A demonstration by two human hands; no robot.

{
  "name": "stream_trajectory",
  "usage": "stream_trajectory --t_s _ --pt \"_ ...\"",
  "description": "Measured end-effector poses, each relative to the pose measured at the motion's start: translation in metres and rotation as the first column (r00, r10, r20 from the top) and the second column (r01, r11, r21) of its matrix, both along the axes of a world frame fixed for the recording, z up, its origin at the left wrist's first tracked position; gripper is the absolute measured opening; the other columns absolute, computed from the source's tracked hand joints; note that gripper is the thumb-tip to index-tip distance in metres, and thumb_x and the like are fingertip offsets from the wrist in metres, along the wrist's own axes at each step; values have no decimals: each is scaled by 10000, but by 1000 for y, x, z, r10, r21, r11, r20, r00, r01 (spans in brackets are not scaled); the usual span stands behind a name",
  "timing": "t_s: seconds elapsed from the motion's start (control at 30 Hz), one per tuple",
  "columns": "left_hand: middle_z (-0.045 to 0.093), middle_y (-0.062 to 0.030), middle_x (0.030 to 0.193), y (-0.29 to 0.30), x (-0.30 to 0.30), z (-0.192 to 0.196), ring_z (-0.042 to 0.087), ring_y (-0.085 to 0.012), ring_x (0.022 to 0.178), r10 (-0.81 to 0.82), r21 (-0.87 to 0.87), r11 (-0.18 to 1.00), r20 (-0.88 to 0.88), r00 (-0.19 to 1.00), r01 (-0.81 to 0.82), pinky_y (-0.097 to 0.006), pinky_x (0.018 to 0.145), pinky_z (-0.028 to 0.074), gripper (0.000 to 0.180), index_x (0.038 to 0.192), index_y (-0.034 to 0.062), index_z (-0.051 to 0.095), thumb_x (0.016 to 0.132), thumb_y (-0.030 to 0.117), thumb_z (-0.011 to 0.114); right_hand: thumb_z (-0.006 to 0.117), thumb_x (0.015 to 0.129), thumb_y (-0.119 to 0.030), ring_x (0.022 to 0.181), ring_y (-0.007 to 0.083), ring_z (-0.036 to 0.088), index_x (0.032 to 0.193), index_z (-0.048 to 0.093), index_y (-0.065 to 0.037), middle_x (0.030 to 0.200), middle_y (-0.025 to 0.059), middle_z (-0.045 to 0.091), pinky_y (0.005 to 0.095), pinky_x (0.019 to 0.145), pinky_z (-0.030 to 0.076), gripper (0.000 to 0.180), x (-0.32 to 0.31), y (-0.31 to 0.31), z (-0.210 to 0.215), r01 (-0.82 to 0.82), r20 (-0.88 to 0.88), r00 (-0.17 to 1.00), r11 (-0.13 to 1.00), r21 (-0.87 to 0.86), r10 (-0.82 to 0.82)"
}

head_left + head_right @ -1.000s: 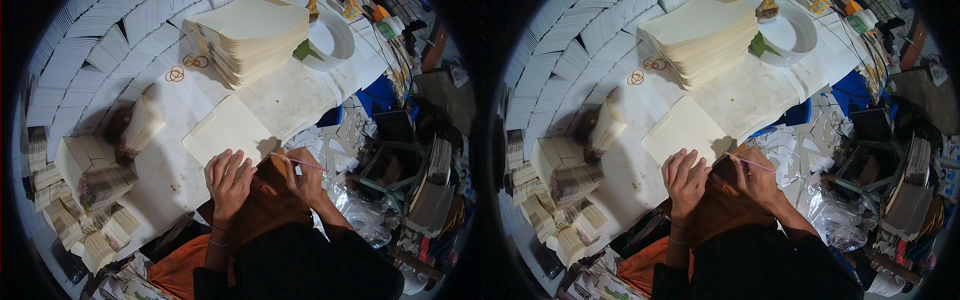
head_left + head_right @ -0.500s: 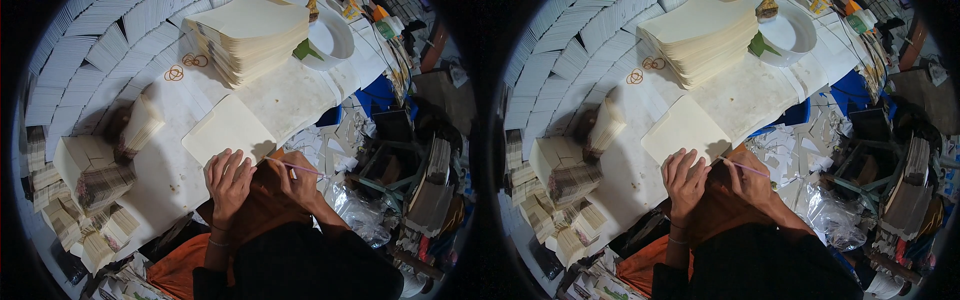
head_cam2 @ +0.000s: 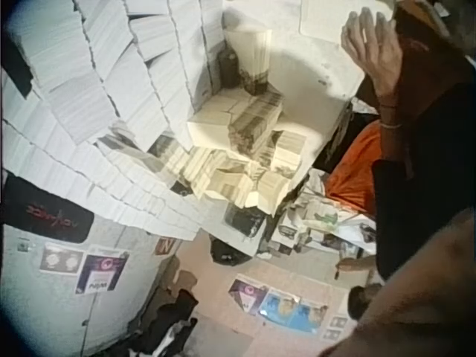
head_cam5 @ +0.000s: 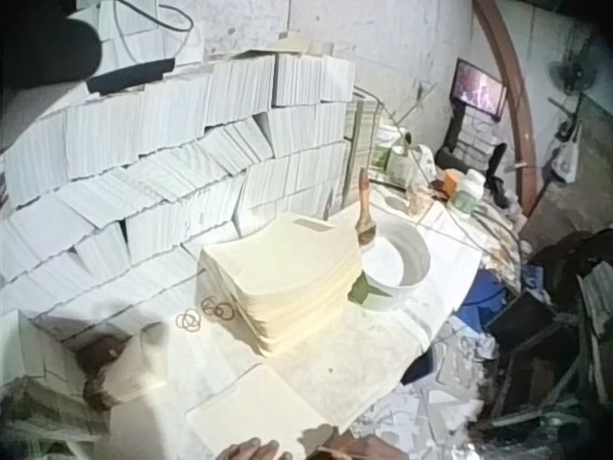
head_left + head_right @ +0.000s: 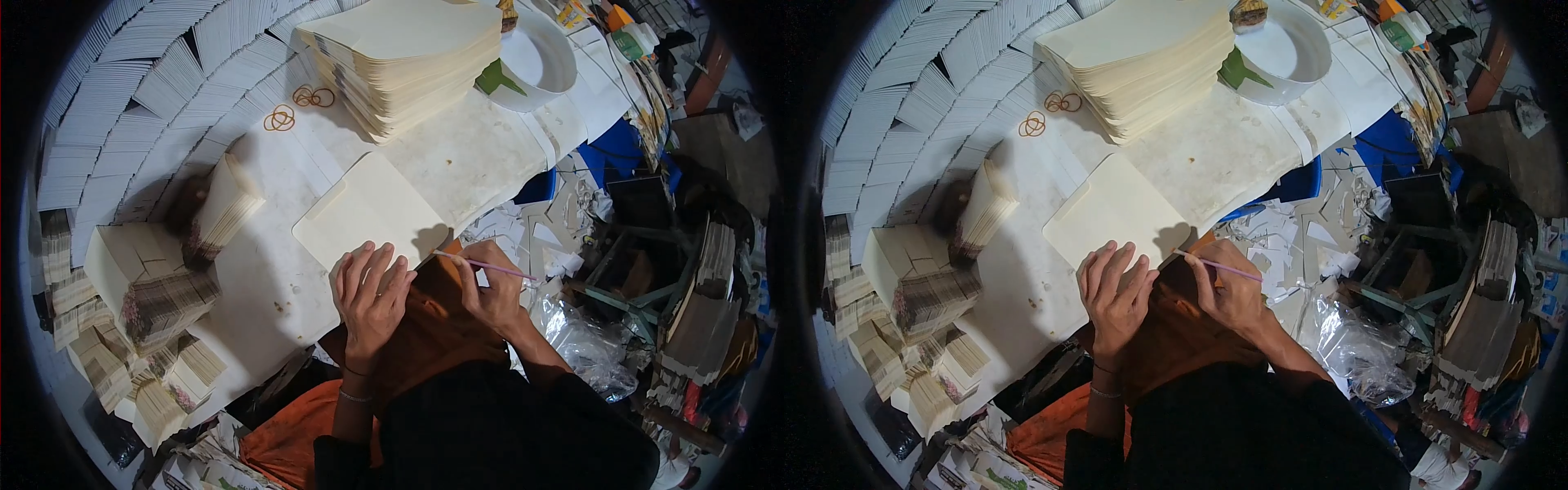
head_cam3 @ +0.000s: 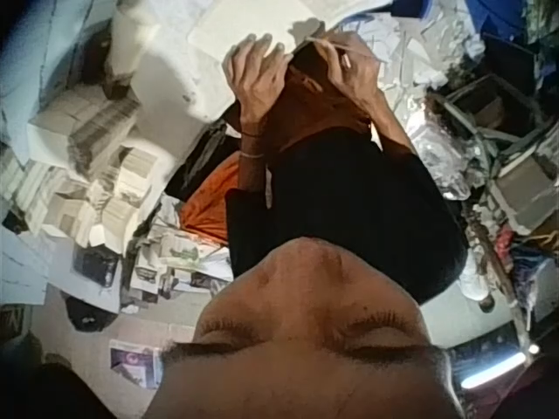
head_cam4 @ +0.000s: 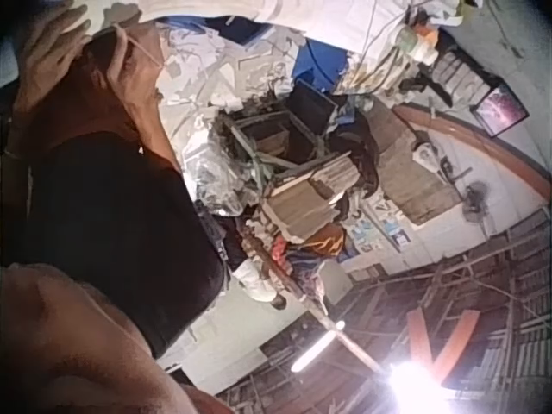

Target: Applying glue with a brush to paper folder edges and then folding and stacking them.

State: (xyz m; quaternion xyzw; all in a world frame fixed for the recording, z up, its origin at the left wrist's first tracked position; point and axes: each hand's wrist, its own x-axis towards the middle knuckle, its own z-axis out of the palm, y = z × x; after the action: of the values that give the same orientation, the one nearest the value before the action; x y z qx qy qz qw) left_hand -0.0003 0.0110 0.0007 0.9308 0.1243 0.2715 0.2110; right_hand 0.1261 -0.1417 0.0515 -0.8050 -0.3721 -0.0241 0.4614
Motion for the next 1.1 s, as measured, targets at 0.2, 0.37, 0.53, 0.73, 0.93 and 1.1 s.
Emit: stream_trajectory --t_s 0.2,0.37,0.53,0.73,0.93,1.1 --pt "695 -53 1278 0 -1 1 589 -298 1271 -4 -10 1000 -14 1000 4 -523 1091 425 325 1104 145 769 801 186 876 708 885 77 688 277 667 915 679 28 834 151 670 352 574 507 64 11 -9 -5 144 -20 989 988 -59 -146" --pt "698 -56 1273 0 -1 -2 588 -298 1272 5 -9 1000 -17 1000 -5 -522 1087 427 314 1088 142 774 795 177 880 690 918 53 659 233 660 933 662 25 826 143 665 321 581 507 43 15 -7 2 96 19 995 995 -15 -95" --pt "699 -62 1271 0 1 2 594 -301 1259 -4 -9 1000 -8 1000 4 -521 1087 427 320 1086 137 775 785 157 882 704 891 76 660 256 665 925 679 23 838 148 671 320 575 514 68 13 -7 -4 18 29 999 999 -46 -17" --pt "696 -64 1276 -1 0 1 598 -304 1249 2 -10 1000 -19 1000 -3 -522 1085 428 310 1080 134 777 787 153 877 718 883 64 670 271 670 932 680 22 826 154 669 332 582 518 75 15 -12 -8 143 -9 990 990 -23 -143" --pt "693 -62 1277 0 0 1 599 -304 1248 -4 -6 1000 -11 1000 4 -520 1084 427 286 1073 132 779 803 161 865 743 855 58 687 304 673 928 681 22 838 159 684 357 592 528 102 -4 -3 -8 -21 -7 1000 999 43 21" --pt "694 -62 1274 0 2 5 598 -305 1249 -1 -10 1000 -10 1000 1 -519 1079 431 281 1066 125 782 801 161 866 716 892 56 645 258 650 929 657 23 803 136 670 337 575 503 77 -1 -1 -16 -37 33 999 998 42 36"
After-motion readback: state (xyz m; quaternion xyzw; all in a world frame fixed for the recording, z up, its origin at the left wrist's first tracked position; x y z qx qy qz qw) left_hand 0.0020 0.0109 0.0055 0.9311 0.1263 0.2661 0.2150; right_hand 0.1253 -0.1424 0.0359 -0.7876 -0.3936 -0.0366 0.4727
